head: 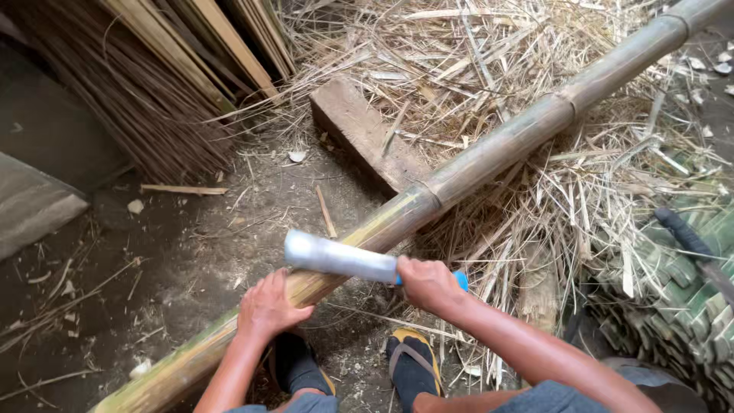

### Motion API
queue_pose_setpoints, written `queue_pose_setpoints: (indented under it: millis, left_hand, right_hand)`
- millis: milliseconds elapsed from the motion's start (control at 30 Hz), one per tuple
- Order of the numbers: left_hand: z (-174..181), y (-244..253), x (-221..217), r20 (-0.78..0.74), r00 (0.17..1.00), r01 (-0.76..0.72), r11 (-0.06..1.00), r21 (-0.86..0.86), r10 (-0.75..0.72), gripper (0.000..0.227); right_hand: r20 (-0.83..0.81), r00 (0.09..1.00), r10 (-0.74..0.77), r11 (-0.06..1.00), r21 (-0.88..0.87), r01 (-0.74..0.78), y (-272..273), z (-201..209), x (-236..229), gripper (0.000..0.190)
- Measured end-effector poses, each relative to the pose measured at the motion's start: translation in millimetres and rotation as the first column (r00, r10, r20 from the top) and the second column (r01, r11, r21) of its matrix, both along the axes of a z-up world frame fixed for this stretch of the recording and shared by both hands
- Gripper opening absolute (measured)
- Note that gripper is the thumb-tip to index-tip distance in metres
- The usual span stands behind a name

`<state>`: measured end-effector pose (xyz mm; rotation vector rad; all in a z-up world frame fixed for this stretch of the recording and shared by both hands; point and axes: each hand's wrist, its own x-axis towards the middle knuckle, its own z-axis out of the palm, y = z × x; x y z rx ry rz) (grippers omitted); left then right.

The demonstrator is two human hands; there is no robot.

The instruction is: The person uses a blue-handled knife to shave the outer layer of a long bamboo pole resting on a wooden block. They repeatedly scrape the surface to remove the outer skin, rotating the pole to access different sides.

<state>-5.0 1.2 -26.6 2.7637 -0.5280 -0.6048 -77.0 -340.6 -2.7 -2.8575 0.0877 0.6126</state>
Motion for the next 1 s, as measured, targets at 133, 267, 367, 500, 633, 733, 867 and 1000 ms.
queue_pose_setpoints:
  millis: [133,267,367,500,633,733,867,1000]
  left_hand:
    - [-1.8,3.1,-8.7,-0.065,0.998,0.003,1.0,0.021,-0.001,0.099]
    - [6.3,-0.4,3.8,-0.082,0.997,0.002,1.0,0.031,0.001,0.1]
    - [8.3,-0.7,10.9,-0.157,0.987,-0.022,1.0,0.021,0.025,0.097]
    - [11.6,-4.2,14.3,-0.172,0.985,-0.018,0.999,0.046,0.026,0.093]
    - [14.5,-5.3,15.0,-0.18,0.983,-0.032,0.998,0.047,0.04,0.092]
    - [25.0,-4.5,16.8,-0.193,0.979,-0.052,0.998,0.048,0.06,0.09]
    - [27.0,-8.3,24.9,-0.266,0.963,-0.037,0.999,0.025,0.042,0.085]
    - [21.2,-7.5,29.6,-0.294,0.953,-0.063,0.997,0.052,0.075,0.089]
  right_hand:
    - [-0.008,0.918,-0.396,0.912,-0.122,0.392,-84.3,4.2,26.9,0.021]
    - [-0.009,0.77,-0.638,0.77,-0.01,0.637,-129.4,43.8,45.6,0.022]
    - [0.006,0.909,-0.417,0.908,-0.042,0.417,-65.2,22.6,32.9,0.02]
    - [-0.014,0.998,0.057,0.996,-0.072,-0.058,-3.6,0.3,3.3,0.021]
    - [0.113,0.901,-0.418,0.902,-0.069,0.427,-95.4,0.1,41.4,0.022]
    - [0.045,0.736,-0.675,0.738,0.061,0.672,-136.1,24.7,54.9,0.023]
    - [-0.005,0.888,-0.459,0.888,-0.002,0.459,-76.7,26.3,35.6,0.02]
    - [-0.134,0.989,0.056,0.998,0.039,-0.051,1.4,20.9,6.7,0.008]
